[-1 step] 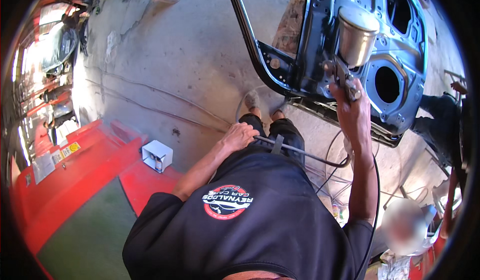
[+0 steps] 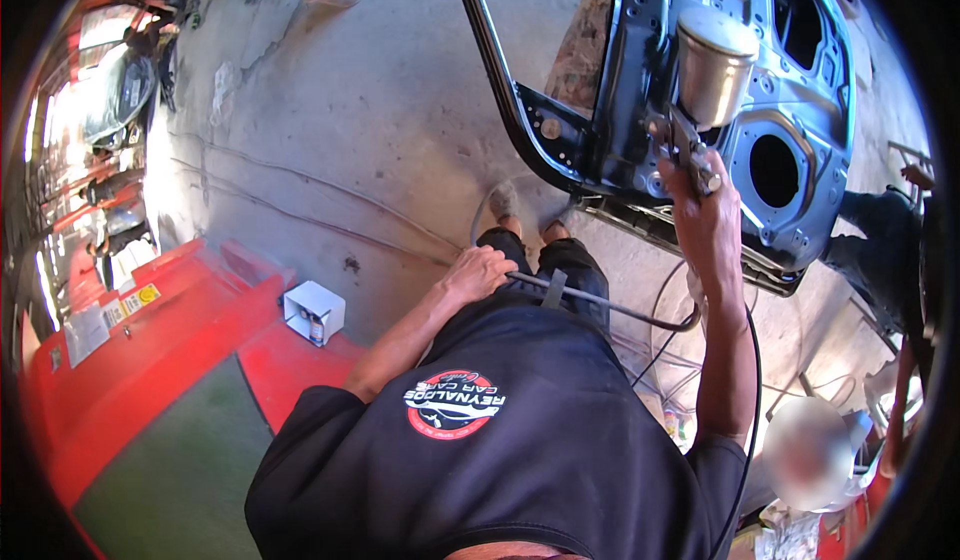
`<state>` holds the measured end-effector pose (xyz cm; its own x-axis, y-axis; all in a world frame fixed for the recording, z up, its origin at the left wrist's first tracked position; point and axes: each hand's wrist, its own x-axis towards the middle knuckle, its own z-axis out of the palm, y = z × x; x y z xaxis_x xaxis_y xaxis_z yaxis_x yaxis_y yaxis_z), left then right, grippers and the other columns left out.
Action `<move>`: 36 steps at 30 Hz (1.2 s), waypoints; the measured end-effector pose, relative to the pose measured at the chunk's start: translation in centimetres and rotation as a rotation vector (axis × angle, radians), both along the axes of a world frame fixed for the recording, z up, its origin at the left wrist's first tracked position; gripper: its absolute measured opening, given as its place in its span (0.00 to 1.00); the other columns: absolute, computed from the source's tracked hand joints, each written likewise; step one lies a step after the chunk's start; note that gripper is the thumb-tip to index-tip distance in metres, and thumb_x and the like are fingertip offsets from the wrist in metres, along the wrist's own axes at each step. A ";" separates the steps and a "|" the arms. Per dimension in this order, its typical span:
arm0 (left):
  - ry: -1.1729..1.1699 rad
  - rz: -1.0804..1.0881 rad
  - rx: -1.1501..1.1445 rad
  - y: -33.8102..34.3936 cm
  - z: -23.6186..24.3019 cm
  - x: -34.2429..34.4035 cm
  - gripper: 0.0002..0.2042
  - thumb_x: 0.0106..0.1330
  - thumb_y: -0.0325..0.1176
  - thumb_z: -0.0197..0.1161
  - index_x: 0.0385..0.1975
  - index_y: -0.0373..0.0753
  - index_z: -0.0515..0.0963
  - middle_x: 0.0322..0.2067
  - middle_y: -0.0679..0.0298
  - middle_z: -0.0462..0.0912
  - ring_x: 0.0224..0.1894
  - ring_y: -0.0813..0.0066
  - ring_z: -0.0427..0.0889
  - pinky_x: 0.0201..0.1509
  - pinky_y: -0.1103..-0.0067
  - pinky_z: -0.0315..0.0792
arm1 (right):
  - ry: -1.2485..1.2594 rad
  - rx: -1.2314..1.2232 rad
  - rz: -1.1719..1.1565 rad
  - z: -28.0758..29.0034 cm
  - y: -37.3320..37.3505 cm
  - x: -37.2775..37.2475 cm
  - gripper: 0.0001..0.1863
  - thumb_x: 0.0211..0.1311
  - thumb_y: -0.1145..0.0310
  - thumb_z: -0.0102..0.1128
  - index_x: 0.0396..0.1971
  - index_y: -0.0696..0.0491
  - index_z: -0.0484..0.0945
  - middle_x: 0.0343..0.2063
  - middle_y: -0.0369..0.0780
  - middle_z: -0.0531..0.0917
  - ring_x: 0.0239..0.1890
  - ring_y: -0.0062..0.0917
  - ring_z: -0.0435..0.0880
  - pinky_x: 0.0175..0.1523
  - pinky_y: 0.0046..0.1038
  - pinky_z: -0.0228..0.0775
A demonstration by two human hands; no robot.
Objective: The recorder is using a spray gun to apply paint or primer to the interior of a car door panel.
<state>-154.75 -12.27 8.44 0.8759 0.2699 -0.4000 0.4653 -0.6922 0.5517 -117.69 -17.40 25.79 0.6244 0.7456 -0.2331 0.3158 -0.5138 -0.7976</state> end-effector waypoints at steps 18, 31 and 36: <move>-0.048 -0.130 -0.129 10.6 -2.0 -2.8 0.11 0.64 0.36 0.68 0.44 0.44 0.81 0.36 0.57 0.84 0.45 0.53 0.84 0.48 0.59 0.79 | -0.038 0.003 -0.301 1.9 -0.4 -3.9 0.15 0.72 0.63 0.64 0.51 0.56 0.81 0.31 0.42 0.82 0.34 0.24 0.76 0.44 0.29 0.71; -0.008 -0.204 -0.124 21.9 0.2 -5.4 0.10 0.69 0.38 0.65 0.41 0.40 0.76 0.35 0.51 0.82 0.43 0.47 0.83 0.46 0.58 0.76 | 0.215 0.052 -0.916 0.6 -1.9 -13.5 0.17 0.71 0.57 0.65 0.34 0.58 0.82 0.19 0.32 0.76 0.18 0.15 0.71 0.24 0.24 0.63; 0.036 -0.083 0.040 25.4 1.5 -8.1 0.14 0.69 0.43 0.66 0.40 0.39 0.77 0.32 0.51 0.83 0.40 0.47 0.84 0.42 0.58 0.77 | 0.326 0.127 -0.717 -1.2 1.0 -14.0 0.15 0.75 0.57 0.61 0.34 0.55 0.80 0.15 0.31 0.73 0.15 0.14 0.69 0.21 0.21 0.60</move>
<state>-162.85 13.15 9.98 0.8810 0.2137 -0.4222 0.4247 -0.7505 0.5063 -131.73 -16.40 24.63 0.8770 0.2209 -0.4267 -0.3164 -0.4026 -0.8589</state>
